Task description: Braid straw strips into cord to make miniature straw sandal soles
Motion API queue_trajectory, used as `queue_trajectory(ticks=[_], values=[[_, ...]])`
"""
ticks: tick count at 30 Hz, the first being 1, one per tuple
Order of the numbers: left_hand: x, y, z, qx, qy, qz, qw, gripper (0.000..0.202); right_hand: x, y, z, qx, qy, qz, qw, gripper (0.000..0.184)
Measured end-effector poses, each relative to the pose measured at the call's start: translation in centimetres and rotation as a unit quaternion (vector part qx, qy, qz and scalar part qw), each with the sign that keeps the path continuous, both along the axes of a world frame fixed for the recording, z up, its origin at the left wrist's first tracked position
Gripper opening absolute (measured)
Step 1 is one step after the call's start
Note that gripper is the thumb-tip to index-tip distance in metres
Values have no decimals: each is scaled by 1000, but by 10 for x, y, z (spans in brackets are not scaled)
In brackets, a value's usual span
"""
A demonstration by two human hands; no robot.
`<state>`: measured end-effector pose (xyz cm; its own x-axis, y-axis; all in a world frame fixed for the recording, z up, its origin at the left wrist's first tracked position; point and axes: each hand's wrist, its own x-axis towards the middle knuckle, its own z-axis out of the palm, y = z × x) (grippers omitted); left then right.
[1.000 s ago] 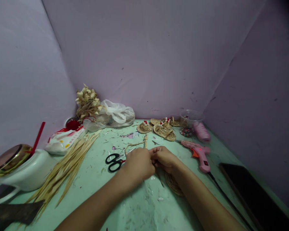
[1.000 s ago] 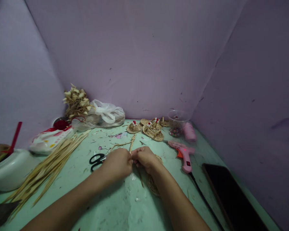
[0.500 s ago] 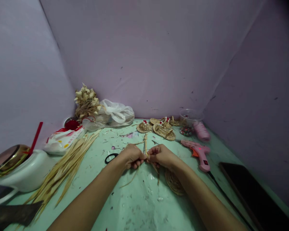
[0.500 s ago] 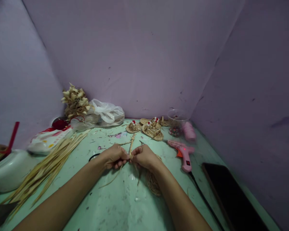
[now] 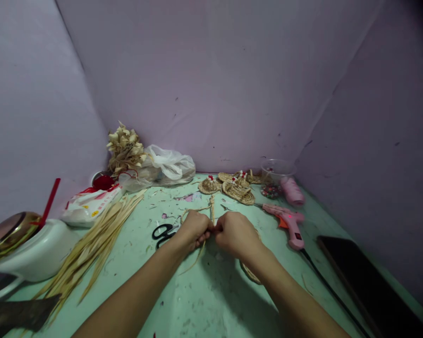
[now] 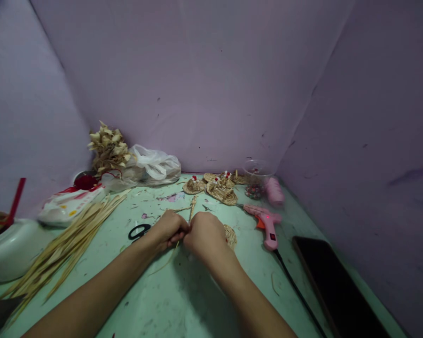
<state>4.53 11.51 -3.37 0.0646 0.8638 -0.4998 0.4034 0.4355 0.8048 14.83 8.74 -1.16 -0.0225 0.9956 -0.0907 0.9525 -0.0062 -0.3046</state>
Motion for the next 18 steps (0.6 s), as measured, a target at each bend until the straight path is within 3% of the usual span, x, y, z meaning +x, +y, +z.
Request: queue_trajectory(ticks=[4, 8, 10, 14, 18], values=[[-7, 2, -4, 3, -39, -22, 999, 13, -7, -4, 3, 10, -4, 41, 999, 18], [-15, 6, -9, 4, -83, -56, 995, 10, 6, -1, 8, -45, 60, 89, 993, 13], [-19, 8, -10, -7, -112, -75, 991, 8, 20, 6, 9, -68, 106, 72, 989, 16], [-24, 12, -11, -31, -141, -97, 985, 11, 41, 21, 0, -34, 172, -22, 984, 24], [-25, 13, -11, -37, -155, -100, 982, 11, 31, 24, -21, -81, 197, 17, 977, 25]])
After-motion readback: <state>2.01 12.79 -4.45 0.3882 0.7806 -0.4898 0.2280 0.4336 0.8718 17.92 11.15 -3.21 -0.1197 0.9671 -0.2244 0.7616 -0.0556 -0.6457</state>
